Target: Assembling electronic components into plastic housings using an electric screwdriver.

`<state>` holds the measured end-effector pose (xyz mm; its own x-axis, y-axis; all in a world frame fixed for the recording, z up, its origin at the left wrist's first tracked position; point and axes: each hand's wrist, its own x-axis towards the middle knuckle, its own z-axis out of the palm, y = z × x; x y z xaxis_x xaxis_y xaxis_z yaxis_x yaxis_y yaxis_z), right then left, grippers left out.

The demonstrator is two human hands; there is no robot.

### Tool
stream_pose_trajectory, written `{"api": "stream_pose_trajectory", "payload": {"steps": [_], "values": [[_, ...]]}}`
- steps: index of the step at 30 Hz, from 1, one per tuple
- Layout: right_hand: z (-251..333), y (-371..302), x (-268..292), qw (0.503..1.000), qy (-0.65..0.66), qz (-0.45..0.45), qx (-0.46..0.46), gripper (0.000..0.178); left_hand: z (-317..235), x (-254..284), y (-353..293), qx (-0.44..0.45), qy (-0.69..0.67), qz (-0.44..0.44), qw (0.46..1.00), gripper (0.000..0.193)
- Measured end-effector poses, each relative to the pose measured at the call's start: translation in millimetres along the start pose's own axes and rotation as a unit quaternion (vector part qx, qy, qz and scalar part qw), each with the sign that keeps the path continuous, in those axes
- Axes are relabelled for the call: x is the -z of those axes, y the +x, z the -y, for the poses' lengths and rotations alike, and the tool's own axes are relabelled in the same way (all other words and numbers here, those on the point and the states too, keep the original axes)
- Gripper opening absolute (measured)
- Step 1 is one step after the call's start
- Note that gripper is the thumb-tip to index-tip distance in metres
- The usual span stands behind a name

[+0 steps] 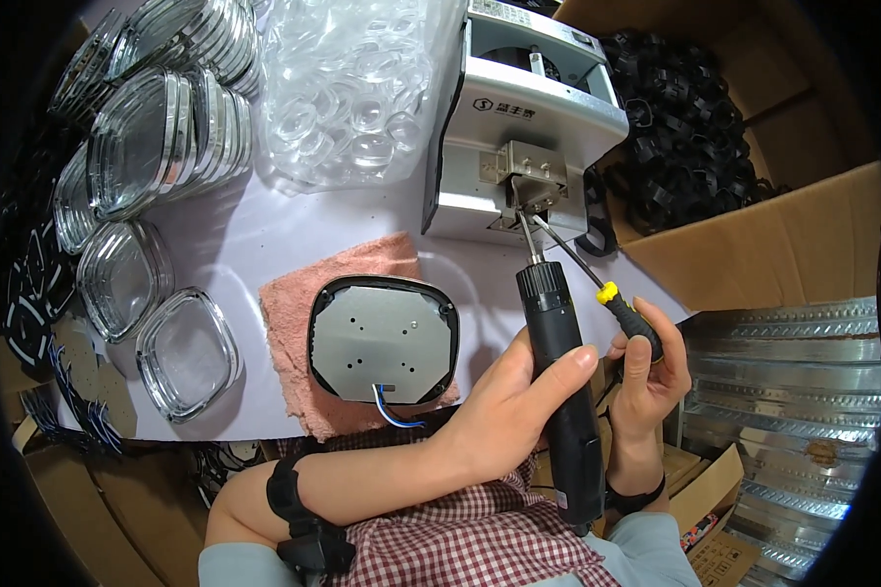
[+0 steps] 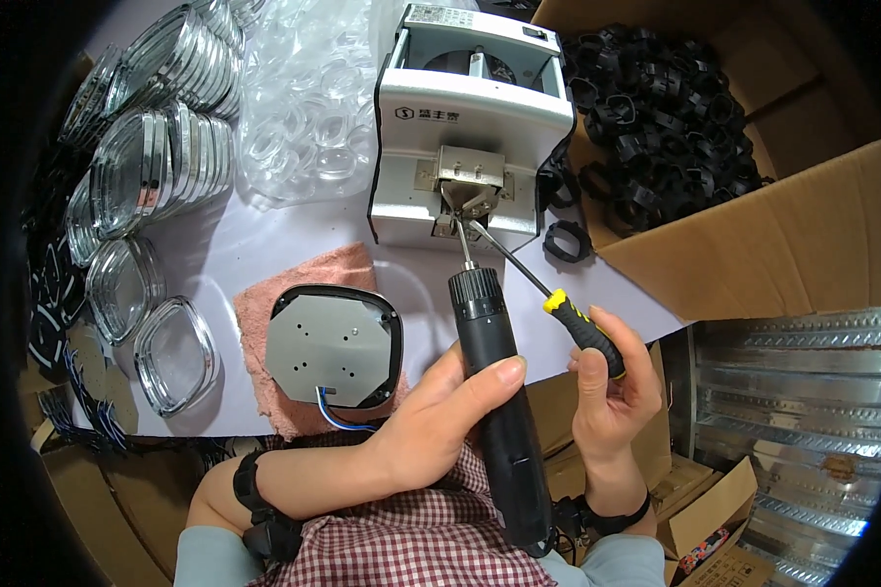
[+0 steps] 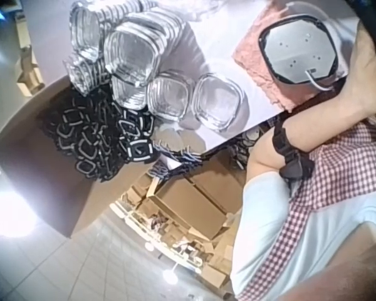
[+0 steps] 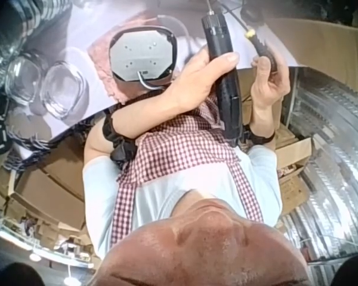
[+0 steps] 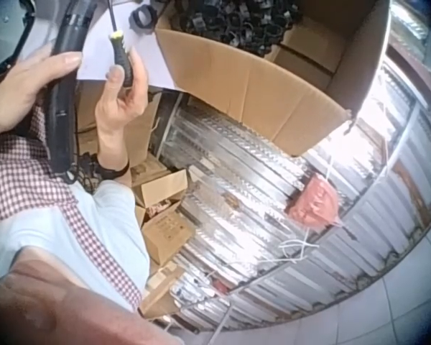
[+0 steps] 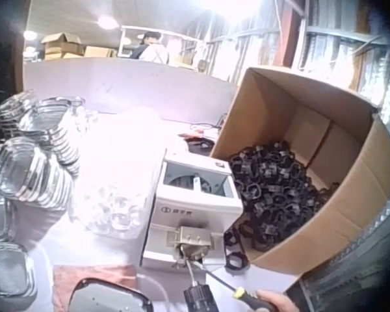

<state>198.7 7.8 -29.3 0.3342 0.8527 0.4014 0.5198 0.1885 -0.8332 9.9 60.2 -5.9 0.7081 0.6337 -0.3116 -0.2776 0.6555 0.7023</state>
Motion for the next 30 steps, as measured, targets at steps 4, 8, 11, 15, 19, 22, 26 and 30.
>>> {"api": "stream_pose_trajectory", "payload": {"steps": [4, 8, 11, 15, 19, 22, 26, 30], "values": [[-1, 0, 1, 1.0, 0.001, -0.002, 0.001, 0.032, 1, -1, 1, -0.002, -0.004, -0.005, 1.0, 0.039], [-1, 0, -1, 1.0, 0.002, -0.005, -0.003, 0.032, 1, 1, 2, -0.007, 0.007, 0.004, 1.0, 0.042], [0, -2, -1, 1.0, 0.009, -0.006, -0.004, 0.032, 4, -3, 3, -0.041, 0.001, 0.004, 0.999, 0.045], [-1, 0, -3, 1.0, 0.007, 0.006, 0.001, 0.031, 4, 0, 3, -0.018, 0.001, 0.007, 1.0, 0.046], [-1, 0, -6, 1.0, 0.013, 0.004, -0.003, 0.031, -1, -1, 1, -0.016, 0.004, 0.012, 1.0, 0.042], [-1, -1, -8, 1.0, 0.008, 0.005, 0.004, 0.031, 0, -1, 1, -0.022, 0.007, 0.007, 1.0, 0.04], [-1, -1, -9, 1.0, 0.016, 0.002, -0.012, 0.031, 0, -4, 1, -0.034, -0.009, 0.001, 0.999, 0.037], [-3, -1, -10, 1.0, 0.022, 0.006, -0.01, 0.031, 1, -1, 0, -0.02, 0.003, 0.002, 1.0, 0.05]]}}
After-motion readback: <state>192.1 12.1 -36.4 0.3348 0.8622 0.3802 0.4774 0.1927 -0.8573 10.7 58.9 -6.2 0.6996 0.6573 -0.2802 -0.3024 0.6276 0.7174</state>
